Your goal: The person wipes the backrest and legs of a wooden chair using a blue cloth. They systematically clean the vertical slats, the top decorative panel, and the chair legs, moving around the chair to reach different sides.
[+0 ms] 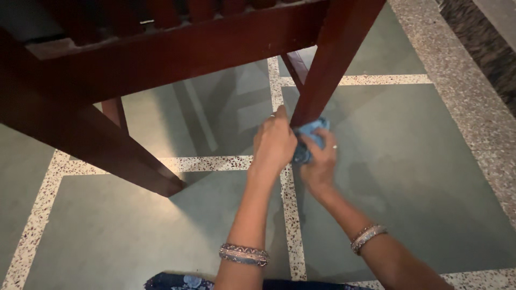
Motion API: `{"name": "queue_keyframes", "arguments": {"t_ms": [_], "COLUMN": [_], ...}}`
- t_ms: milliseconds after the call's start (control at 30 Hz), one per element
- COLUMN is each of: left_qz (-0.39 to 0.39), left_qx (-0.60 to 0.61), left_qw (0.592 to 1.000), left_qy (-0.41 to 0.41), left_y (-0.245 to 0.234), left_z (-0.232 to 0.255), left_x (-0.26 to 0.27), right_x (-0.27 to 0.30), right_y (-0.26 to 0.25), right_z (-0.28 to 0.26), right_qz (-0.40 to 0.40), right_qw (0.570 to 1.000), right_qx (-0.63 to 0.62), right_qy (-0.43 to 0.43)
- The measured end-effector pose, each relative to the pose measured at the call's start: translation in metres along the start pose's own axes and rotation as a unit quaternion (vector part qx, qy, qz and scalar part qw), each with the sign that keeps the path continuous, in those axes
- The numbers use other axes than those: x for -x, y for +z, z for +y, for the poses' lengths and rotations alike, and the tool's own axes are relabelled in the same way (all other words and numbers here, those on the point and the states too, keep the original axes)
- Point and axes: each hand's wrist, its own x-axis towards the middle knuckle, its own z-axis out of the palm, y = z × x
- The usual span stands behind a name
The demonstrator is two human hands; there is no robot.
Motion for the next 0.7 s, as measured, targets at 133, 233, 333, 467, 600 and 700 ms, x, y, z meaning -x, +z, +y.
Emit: {"name": "queue_keyframes", "arguments": {"t_ms": [133, 233, 333, 467, 600, 700], "left_qz": [-0.03, -0.026, -0.015, -0.052, -0.053, -0.035], "left_qx": [0.008, 0.001, 0.002, 0.008, -0.002, 0.007], "left_qw": [0.999, 1.0, 1.0, 0.997, 0.998, 0.999], "left_qy": [-0.018, -0.013, -0.012, -0.047, -0.04, -0.021], "left_y": [0.005, 0.009, 0.011, 0.01, 0.015, 0.021], "left_z": [-0.005, -0.01, -0.011, -0.009, -0.013, -0.021], "left_x": [0.005, 0.003, -0.004, -0.005, -0.002, -0.002], "right_x": [0.009, -0.003, -0.009, 0.015, 0.024, 0.014], "right_y": [-0.001, -0.004, 0.003, 0.015, 0.012, 0.008], "right_z": [0.005, -0.002, -0.003, 0.01, 0.022, 0.012], "right_qz": [-0.062, 0.009, 0.064, -0.018, -0.1, -0.026], "right_qw": [0.997, 0.999, 0.998, 1.0, 0.994, 0.998], "right_qx": [-0.02, -0.034, -0.015, -0.017, -0.044, -0.044], "right_qy": [0.032, 0.021, -0.002, 0.016, 0.031, 0.046]}}
